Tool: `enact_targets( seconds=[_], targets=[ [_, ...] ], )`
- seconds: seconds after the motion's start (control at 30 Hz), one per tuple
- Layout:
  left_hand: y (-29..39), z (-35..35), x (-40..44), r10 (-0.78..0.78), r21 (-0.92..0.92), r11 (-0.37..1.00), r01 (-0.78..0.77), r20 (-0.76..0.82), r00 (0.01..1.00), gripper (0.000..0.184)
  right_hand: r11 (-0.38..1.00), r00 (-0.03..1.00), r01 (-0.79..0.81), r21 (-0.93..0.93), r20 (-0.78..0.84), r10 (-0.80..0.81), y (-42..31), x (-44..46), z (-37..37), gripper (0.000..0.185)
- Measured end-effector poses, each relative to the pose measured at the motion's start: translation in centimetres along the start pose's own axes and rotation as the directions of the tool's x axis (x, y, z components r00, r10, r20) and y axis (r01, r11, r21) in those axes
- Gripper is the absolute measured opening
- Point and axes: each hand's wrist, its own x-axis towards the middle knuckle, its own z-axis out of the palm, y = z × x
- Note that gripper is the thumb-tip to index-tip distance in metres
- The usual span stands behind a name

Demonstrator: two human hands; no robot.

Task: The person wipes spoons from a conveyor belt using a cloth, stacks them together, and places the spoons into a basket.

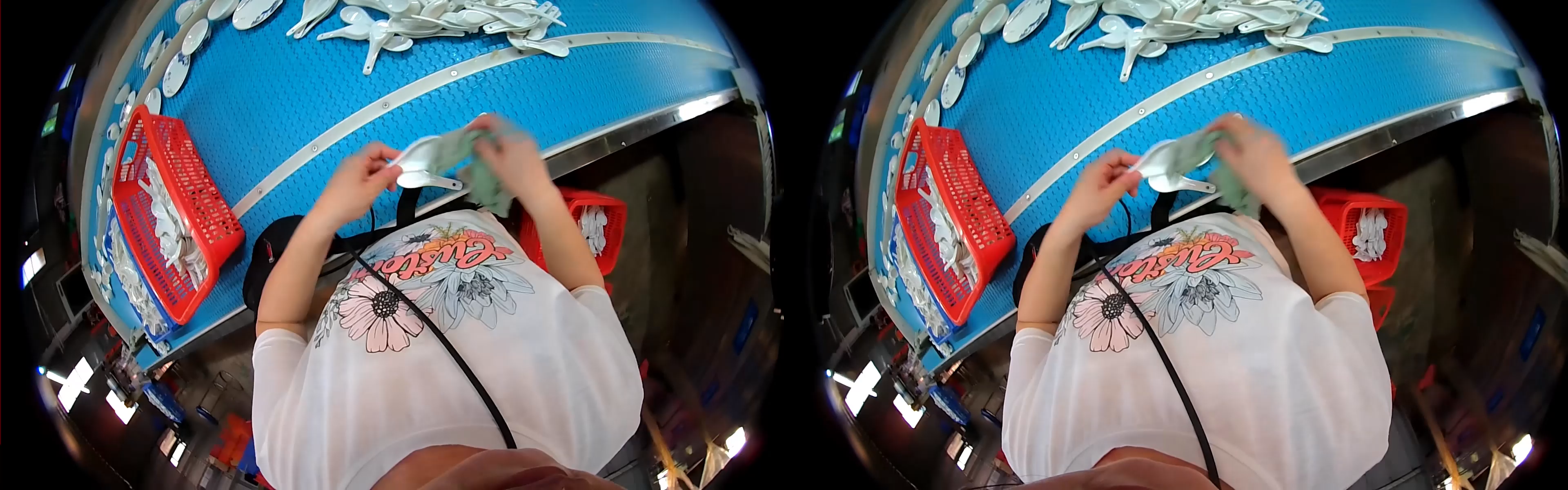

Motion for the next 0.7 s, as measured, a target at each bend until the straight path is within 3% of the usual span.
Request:
enact_targets(
  seconds=[0.03,0.1,0.17,0.23,0.3,0.37,0.4,0.47,0.57,0.6,0.63,0.7],
  targets=[
    [0.2,-1.0,-0.3,-0.008,-0.007,1.000,0.008,-0.013,1.000,0.020,0.997,0.989,-0.065,-0.037,-0.134,0.060,1.7,0.5,-0.9,0.020],
    [1.0,-2.5,-0.8,-0.022,-0.071,0.997,0.007,-0.212,0.977,0.020,0.944,0.937,-0.084,0.320,-0.296,0.184,5.6,0.8,-2.3,0.023],
    [0.0,-2.8,0.6,0.022,-0.118,0.992,-0.051,-0.238,0.971,0.018,0.941,0.942,-0.015,0.338,-0.310,0.127,5.6,0.8,-2.0,0.024],
    [-1.6,-2.6,2.9,0.112,0.231,0.967,-0.104,-0.019,0.994,0.022,0.933,0.937,0.070,0.354,-0.343,0.060,5.0,1.4,-1.1,0.026],
    [-2.1,-0.7,4.6,0.035,0.520,0.846,-0.117,0.166,0.986,0.022,0.939,0.927,0.335,-0.076,-0.154,-0.343,4.2,1.8,1.8,0.029],
    [-3.9,1.3,6.0,0.054,0.730,0.641,-0.238,0.266,0.962,0.021,0.906,0.925,0.371,-0.206,0.167,-0.341,5.7,1.2,5.3,0.029],
    [-4.4,1.8,6.4,0.054,0.734,0.637,-0.234,0.260,0.964,0.021,0.904,0.923,0.377,-0.203,0.165,-0.348,6.4,1.1,6.3,0.029],
    [-5.1,2.5,7.0,0.023,0.834,0.457,-0.310,0.337,0.941,0.029,0.826,0.870,0.489,-0.281,0.084,-0.486,7.3,1.7,7.4,0.027],
    [-6.0,3.1,7.4,-0.013,0.870,0.438,-0.228,0.260,0.965,0.034,0.808,0.883,0.466,-0.361,0.125,-0.453,6.4,2.1,7.1,0.024],
    [-5.3,3.1,7.2,-0.122,0.902,0.405,-0.151,0.217,0.969,0.035,0.812,0.880,0.467,-0.351,0.095,-0.466,6.4,2.4,7.1,0.023],
    [-5.4,2.8,7.1,-0.119,0.903,0.404,-0.145,0.209,0.971,0.035,0.807,0.875,0.475,-0.350,0.097,-0.474,6.3,2.7,7.1,0.023],
    [-5.8,1.7,6.5,-0.175,0.917,0.379,-0.126,0.205,0.963,0.037,0.921,0.963,0.270,-0.280,0.081,-0.258,5.9,3.4,7.0,0.023]
  ],
)
